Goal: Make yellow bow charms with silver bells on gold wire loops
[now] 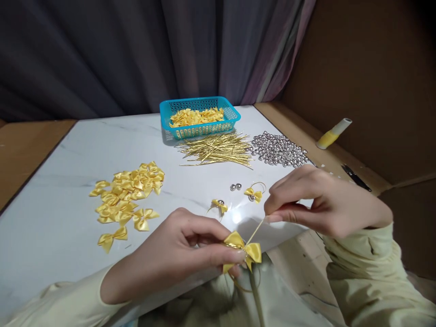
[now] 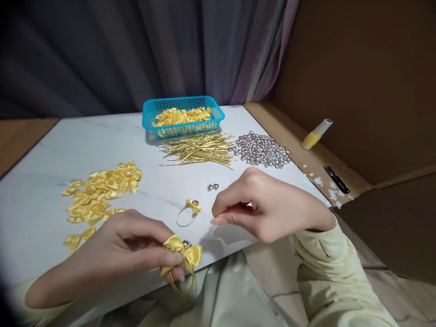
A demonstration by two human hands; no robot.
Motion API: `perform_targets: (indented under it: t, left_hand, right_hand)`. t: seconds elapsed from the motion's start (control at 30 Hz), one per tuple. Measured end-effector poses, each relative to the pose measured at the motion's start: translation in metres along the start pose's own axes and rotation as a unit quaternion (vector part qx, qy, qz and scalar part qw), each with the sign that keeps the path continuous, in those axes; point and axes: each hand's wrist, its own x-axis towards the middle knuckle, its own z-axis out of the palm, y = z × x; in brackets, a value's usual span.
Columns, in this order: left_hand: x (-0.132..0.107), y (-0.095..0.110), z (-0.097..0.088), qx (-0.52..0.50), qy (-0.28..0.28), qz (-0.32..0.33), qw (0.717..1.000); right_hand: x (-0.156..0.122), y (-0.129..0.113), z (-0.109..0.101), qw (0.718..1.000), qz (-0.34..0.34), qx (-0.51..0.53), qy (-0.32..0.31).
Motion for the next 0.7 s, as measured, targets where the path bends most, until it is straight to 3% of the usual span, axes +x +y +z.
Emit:
perform_targets:
  t: [0.7]
  left_hand:
    - [0.0,-0.004,-0.001,0.042,0.019,0.069,0.997]
  right_hand:
    - [0.006,-0.012,-0.009,1.0,0.004,0.008,0.0]
